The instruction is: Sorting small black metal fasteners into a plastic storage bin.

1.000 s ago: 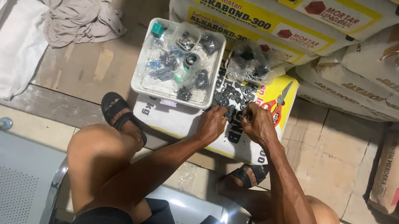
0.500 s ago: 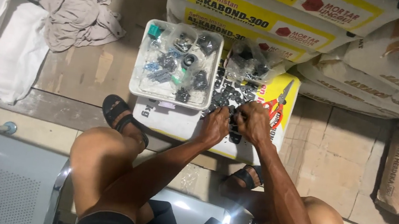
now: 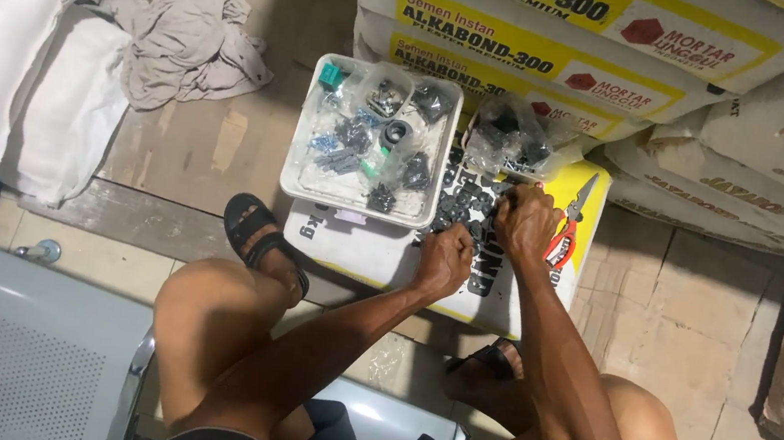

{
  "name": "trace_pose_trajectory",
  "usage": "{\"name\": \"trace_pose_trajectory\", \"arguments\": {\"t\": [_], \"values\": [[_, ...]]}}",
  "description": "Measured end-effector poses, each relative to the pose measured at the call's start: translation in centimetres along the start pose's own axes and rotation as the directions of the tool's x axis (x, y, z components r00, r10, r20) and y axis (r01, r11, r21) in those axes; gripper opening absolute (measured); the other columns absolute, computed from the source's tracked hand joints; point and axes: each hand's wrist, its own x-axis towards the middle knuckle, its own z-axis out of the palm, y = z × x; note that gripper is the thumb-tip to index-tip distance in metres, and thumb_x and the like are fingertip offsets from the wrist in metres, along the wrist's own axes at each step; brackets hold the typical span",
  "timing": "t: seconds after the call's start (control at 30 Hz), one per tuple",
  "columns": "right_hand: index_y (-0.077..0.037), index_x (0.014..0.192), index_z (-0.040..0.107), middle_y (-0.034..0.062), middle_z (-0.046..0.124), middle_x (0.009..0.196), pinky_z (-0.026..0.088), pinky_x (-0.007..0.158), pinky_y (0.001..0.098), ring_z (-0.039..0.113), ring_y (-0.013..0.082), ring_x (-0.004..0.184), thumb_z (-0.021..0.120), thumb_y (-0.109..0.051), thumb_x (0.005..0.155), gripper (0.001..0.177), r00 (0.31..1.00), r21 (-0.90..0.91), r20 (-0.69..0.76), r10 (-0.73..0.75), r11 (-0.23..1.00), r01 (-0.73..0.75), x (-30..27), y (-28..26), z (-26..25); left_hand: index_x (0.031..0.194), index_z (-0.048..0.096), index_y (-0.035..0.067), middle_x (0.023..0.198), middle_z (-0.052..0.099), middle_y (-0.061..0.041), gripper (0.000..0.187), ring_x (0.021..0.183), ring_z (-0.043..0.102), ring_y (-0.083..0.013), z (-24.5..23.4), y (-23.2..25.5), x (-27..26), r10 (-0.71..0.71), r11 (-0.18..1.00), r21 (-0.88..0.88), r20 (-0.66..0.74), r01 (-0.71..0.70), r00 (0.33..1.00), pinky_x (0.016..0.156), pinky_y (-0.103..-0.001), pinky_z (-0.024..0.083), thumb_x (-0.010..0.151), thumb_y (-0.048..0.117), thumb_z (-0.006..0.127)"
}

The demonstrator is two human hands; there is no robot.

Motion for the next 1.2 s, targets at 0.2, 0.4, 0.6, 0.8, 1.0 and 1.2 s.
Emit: {"name": "trace_pose_trajectory", "arguments": {"t": [0.2,0.4,0.6,0.8,1.0,1.2], "values": [[-0.007,0.102,0.072,0.018,0.072,0.084,0.053,0.072,0.0415,0.066,0.0251,0.074,0.068,-0.003,0.091,0.012,0.982,0.702,0.15,0.118,0.687,-0.19,-1.7,-3.6,-12.0,0.087,0.065,0.002,0.069,0.072,-0.017,0.004,0.053,0.069,-0.0252,-2.2,5.2,0.4,-0.184,0.964,-0.198,-0.014,0.177,0.983,0.043,-0.033,0.05,0.088,-0.001,0.062],[-0.002,0.114,0.075,0.0156,0.073,0.086,0.055,0.07,0.0318,0.066,0.0161,0.069,0.066,-0.003,0.097,0.019,0.987,0.793,0.161,0.024,0.591,-0.144,-7.1,-5.5,-23.2,0.108,0.065,-0.005,0.085,0.075,-0.019,0.021,0.053,0.071,-0.018,-8.4,18.2,0.8,-0.45,0.701,-0.552,0.149,0.452,0.88,0.044,-0.023,0.061,0.089,0.002,0.061],[0.003,0.114,0.075,0.0183,0.076,0.089,0.061,0.08,0.0383,0.073,0.0206,0.079,0.064,0.002,0.098,0.02,0.985,0.921,0.082,-0.15,0.39,-0.018,-9.3,-6.7,-21.6,0.113,0.057,-0.004,0.094,0.075,-0.023,0.025,0.066,0.074,-0.0178,-9.8,19.4,0.9,-0.468,0.591,-0.635,0.233,0.498,0.852,0.055,-0.025,0.066,0.092,0.007,0.067],[0.002,0.112,0.076,0.0174,0.075,0.085,0.06,0.08,0.0379,0.072,0.0199,0.078,0.064,0.001,0.098,0.018,0.982,0.89,0.07,-0.174,0.456,0.017,-9.1,-7.9,-20.9,0.113,0.059,0.0,0.094,0.075,-0.024,0.018,0.073,0.075,-0.0219,-9.1,18.5,1.7,-0.438,0.626,-0.654,0.156,0.424,0.886,0.061,-0.032,0.066,0.096,0.005,0.062],[0.003,0.111,0.075,0.0167,0.073,0.084,0.059,0.078,0.0364,0.071,0.0194,0.076,0.063,0.0,0.099,0.017,0.985,0.887,0.083,-0.153,0.462,-0.004,-8.6,-8.3,-20.4,0.112,0.057,0.0,0.087,0.072,-0.021,0.017,0.071,0.075,-0.0242,-9.0,17.7,2.1,-0.396,0.611,-0.696,0.144,0.378,0.907,0.06,-0.032,0.067,0.096,0.004,0.061],[0.002,0.109,0.077,0.0159,0.074,0.081,0.06,0.074,0.0351,0.071,0.0189,0.072,0.065,0.001,0.098,0.017,0.986,0.869,0.066,-0.151,0.494,0.018,-8.6,-9.7,-21.5,0.106,0.063,0.0,0.083,0.07,-0.016,0.011,0.072,0.07,-0.0166,-9.3,18.6,1.6,-0.292,0.762,-0.594,0.039,0.258,0.956,0.061,-0.024,0.062,0.097,0.006,0.062]]}}
